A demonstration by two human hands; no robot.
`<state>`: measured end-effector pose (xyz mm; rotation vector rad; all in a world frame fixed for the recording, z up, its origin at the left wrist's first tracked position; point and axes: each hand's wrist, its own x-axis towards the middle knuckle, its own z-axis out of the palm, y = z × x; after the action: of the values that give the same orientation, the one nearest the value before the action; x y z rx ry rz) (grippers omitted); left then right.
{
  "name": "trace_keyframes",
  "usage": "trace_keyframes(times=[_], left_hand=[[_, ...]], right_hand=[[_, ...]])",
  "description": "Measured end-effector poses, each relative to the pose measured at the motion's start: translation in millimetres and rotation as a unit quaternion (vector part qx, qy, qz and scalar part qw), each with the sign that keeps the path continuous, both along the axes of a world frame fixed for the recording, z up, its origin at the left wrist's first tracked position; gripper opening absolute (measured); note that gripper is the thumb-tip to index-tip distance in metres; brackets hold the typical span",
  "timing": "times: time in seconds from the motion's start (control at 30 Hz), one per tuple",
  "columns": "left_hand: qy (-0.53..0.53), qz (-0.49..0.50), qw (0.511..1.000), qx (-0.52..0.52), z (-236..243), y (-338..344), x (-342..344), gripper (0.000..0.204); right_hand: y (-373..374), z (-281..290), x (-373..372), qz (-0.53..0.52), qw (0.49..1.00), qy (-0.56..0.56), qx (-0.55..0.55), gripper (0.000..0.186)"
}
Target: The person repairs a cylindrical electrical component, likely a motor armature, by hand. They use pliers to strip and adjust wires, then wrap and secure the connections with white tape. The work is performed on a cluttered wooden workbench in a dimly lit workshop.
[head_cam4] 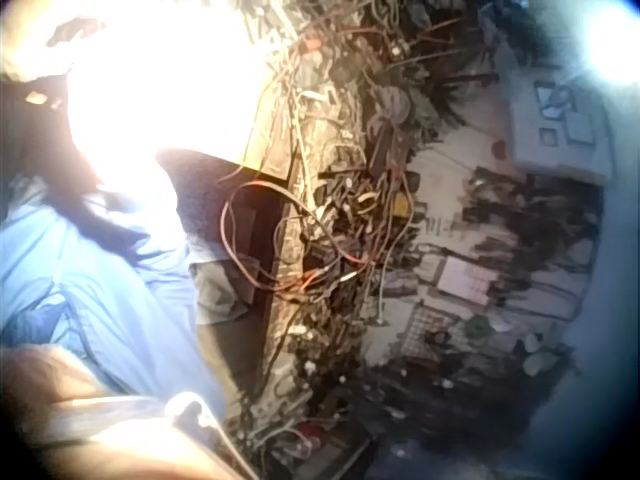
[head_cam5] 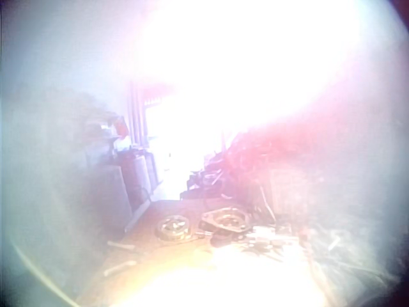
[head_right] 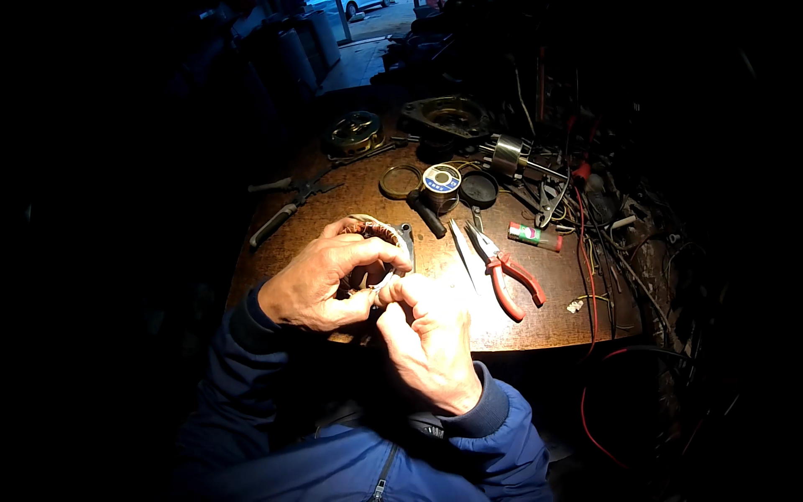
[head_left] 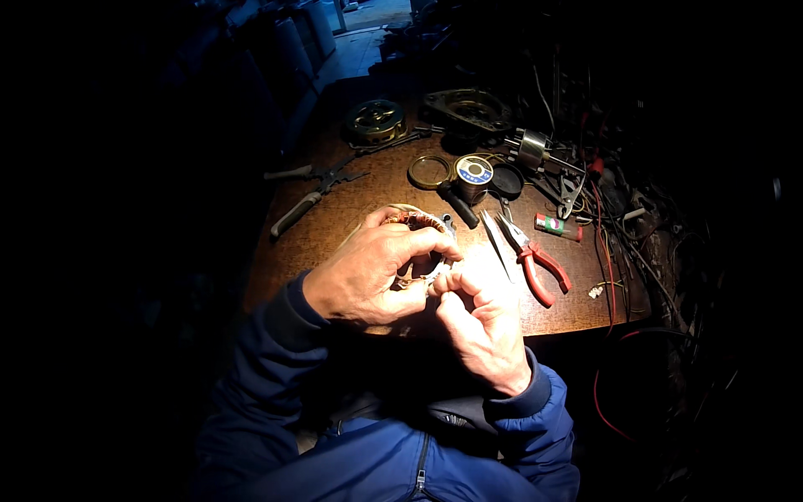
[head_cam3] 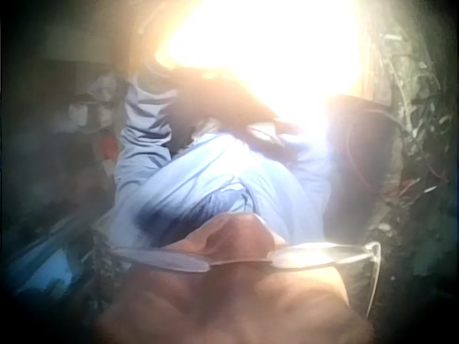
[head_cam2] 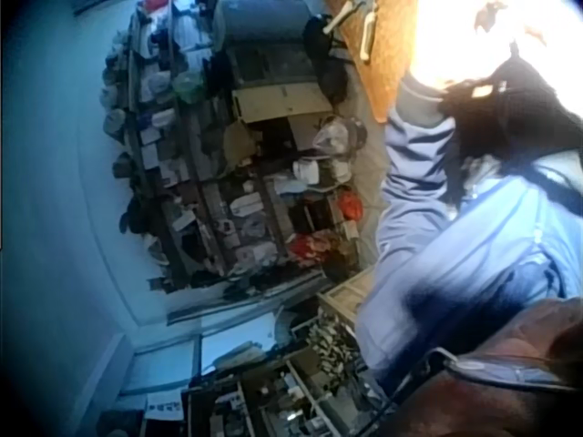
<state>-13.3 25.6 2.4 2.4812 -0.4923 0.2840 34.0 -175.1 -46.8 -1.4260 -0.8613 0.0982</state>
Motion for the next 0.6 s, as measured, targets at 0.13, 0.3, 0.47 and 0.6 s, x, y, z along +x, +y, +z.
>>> trace_keyframes(times=[0.13, 0.3, 0.47, 0.6], left_hand=[[0.002, -0.004, 1.000, 0.001, -1, 4, -3, 0.038], [0.029, -0.024, 0.998, -0.049, 4, 8, -5, 0.042], [0.145, -0.012, 0.967, -0.210, 6, 13, -7, 0.040], [0.062, -0.042, 0.992, -0.100, 3, 23, -6, 0.035]], right_hand=[[-6, -7, -5, -0.010, 1.000, 0.004, -0.005, 0.013], [-6, -9, -18, -0.079, 0.994, -0.067, -0.019, 0.019], [4, -13, -30, -0.128, 0.989, -0.074, 0.006, 0.023], [7, -23, -30, -0.132, 0.989, -0.068, 0.026, 0.023]])
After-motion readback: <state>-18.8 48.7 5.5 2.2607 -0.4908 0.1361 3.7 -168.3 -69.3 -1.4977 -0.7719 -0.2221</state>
